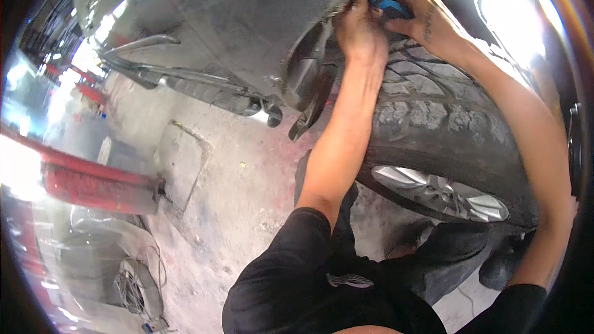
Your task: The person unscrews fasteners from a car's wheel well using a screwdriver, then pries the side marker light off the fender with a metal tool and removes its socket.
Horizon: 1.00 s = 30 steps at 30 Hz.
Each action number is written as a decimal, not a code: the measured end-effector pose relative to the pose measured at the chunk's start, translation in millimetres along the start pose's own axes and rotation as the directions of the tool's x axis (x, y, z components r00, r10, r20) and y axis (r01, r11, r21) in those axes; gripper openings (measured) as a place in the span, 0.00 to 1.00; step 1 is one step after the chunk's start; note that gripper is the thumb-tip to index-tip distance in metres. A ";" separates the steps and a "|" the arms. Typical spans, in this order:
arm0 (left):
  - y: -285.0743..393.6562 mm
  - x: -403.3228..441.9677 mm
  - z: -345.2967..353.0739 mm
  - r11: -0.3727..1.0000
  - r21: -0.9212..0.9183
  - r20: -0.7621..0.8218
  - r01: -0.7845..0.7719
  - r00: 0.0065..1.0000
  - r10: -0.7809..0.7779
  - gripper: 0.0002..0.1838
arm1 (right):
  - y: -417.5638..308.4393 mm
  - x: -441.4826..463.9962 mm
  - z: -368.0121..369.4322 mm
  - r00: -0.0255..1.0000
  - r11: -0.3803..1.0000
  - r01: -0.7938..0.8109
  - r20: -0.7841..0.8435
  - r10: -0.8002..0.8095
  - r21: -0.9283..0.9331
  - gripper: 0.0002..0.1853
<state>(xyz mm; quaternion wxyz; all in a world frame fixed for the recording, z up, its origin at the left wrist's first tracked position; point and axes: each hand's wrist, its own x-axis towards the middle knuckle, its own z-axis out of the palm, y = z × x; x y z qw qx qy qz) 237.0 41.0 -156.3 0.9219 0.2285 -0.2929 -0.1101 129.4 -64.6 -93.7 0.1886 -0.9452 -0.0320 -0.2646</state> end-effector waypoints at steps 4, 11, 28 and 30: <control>-0.2 -1.4 3.6 0.988 -0.153 -0.007 0.032 0.999 -0.034 0.11 | -21.0 6.5 -19.9 0.904 0.882 -0.328 0.384 0.189 0.339 0.25; -0.5 -2.9 5.2 0.992 -0.120 -0.023 -0.026 0.999 0.024 0.11 | -36.0 -2.8 -21.0 0.951 0.906 -0.281 0.218 0.219 0.317 0.25; 5.0 -2.6 8.3 0.999 -0.005 -0.071 -0.041 0.997 0.040 0.11 | -14.2 8.2 -21.6 0.861 0.746 -0.448 0.462 0.212 0.493 0.22; 5.4 -3.7 10.1 1.000 0.002 -0.055 -0.026 0.998 0.026 0.12 | -4.7 8.0 -6.7 0.898 0.868 -0.364 0.375 0.229 0.339 0.21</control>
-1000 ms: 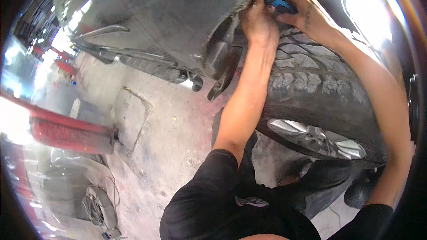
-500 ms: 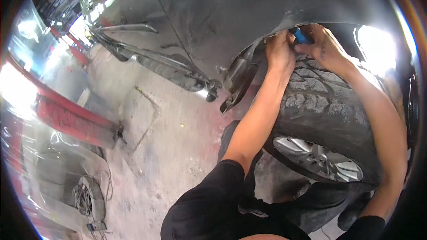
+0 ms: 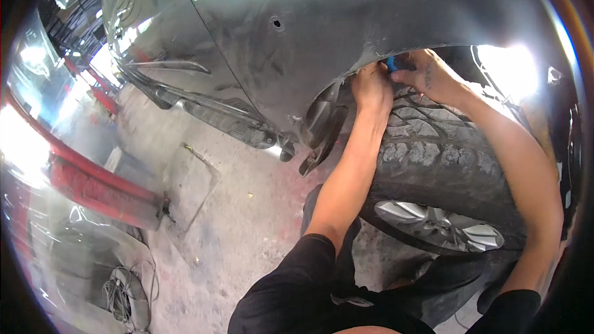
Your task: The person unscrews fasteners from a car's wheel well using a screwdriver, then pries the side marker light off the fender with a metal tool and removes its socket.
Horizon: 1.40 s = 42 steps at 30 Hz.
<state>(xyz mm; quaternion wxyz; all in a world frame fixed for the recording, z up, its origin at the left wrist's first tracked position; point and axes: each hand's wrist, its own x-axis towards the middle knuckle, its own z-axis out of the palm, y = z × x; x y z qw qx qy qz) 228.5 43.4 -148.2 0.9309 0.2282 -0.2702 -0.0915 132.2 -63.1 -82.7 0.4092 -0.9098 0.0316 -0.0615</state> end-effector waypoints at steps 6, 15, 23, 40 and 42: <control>10.0 -5.6 6.6 0.981 -0.169 0.014 0.098 0.995 -0.097 0.13 | -23.0 -18.3 9.5 0.967 0.999 0.043 -0.249 -0.046 -0.020 0.22; 4.5 -5.7 -5.6 0.998 -0.021 0.168 0.054 0.985 -0.050 0.17 | 0.4 -5.1 6.1 0.958 0.949 0.142 -0.202 -0.204 -0.283 0.24; -3.2 2.6 -11.9 1.000 0.004 0.228 0.000 0.974 0.000 0.16 | -2.2 -9.6 -12.1 0.997 0.987 -0.068 0.035 0.064 0.148 0.28; 4.6 -0.9 -2.5 0.998 0.046 0.058 0.043 0.997 -0.046 0.13 | -16.8 -11.9 -17.8 0.970 0.939 -0.162 0.225 0.095 0.304 0.22; 4.3 -2.0 5.3 0.997 -0.014 -0.029 0.071 0.997 -0.072 0.13 | -17.9 -14.7 -11.5 1.000 0.999 0.028 0.009 -0.028 -0.030 0.25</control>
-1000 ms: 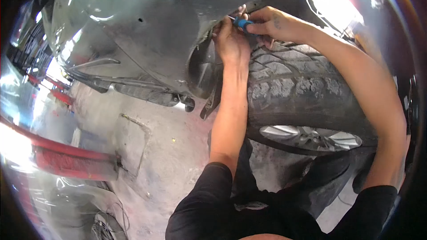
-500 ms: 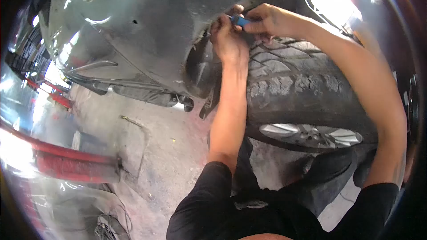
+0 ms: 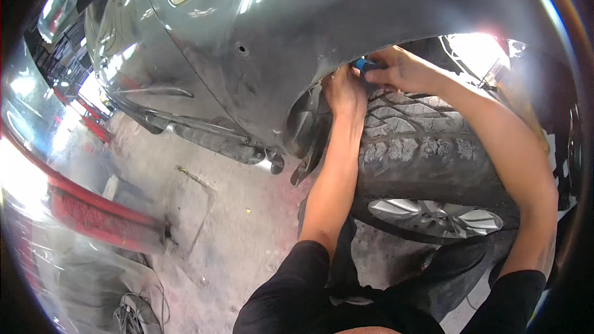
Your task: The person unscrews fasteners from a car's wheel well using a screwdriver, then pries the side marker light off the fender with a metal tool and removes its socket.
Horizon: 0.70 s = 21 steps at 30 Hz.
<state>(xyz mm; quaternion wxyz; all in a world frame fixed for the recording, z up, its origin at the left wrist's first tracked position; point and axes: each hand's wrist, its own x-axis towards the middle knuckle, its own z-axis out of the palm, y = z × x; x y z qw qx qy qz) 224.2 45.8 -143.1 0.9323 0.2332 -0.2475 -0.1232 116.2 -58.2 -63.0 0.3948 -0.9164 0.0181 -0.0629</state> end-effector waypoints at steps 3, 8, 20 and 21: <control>1.9 -6.1 4.2 0.998 0.052 0.026 -0.032 0.999 0.031 0.14 | 24.9 10.1 14.8 0.921 0.925 0.228 -0.242 -0.307 -0.304 0.27; -2.6 1.9 -8.2 1.000 -0.002 0.069 -0.028 0.997 0.028 0.14 | 14.0 8.8 13.6 0.982 0.980 0.122 -0.126 -0.142 -0.156 0.30; 2.9 -10.3 -2.8 0.997 0.083 0.119 -0.001 0.993 -0.009 0.14 | 10.5 3.0 16.2 0.927 0.927 0.090 -0.309 -0.212 -0.365 0.31; 2.8 -5.6 -3.2 0.995 0.094 0.119 -0.040 0.992 0.029 0.14 | 5.7 1.1 13.6 0.930 0.929 0.080 -0.308 -0.200 -0.360 0.31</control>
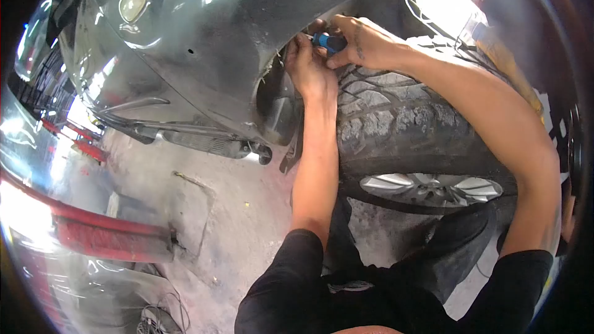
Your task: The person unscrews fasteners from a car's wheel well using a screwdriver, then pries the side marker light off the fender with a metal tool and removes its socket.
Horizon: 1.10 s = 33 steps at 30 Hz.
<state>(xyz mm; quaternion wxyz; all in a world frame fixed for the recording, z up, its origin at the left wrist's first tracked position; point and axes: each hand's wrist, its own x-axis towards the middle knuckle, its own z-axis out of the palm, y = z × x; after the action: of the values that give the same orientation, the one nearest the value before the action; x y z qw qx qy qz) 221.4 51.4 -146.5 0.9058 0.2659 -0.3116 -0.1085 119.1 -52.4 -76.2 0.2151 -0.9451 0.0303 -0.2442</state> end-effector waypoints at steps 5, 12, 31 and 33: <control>-5.5 8.7 -10.4 0.997 -0.076 0.062 0.005 0.998 0.000 0.12 | 15.5 7.5 -10.2 0.840 0.738 -0.404 0.539 0.064 0.540 0.22; -1.3 -0.4 -8.8 0.997 -0.082 0.183 0.007 0.983 0.009 0.15 | 6.0 -0.6 8.3 0.994 0.998 -0.004 0.108 -0.004 0.069 0.25; -2.0 5.6 -6.6 0.996 -0.081 0.114 0.026 0.993 -0.016 0.16 | 4.3 -1.4 -0.5 0.991 0.997 -0.030 0.132 0.019 0.078 0.24; -3.8 8.8 -11.7 0.994 -0.110 0.168 0.018 0.986 0.001 0.15 | 4.0 1.3 -4.4 0.922 0.944 -0.222 0.368 0.121 0.245 0.23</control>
<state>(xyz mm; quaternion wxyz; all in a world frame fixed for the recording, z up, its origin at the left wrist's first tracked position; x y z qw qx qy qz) 235.5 49.8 -151.9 0.8892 0.2062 -0.3793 -0.1517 118.4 -58.0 -73.9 0.3703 -0.9264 0.0399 -0.0552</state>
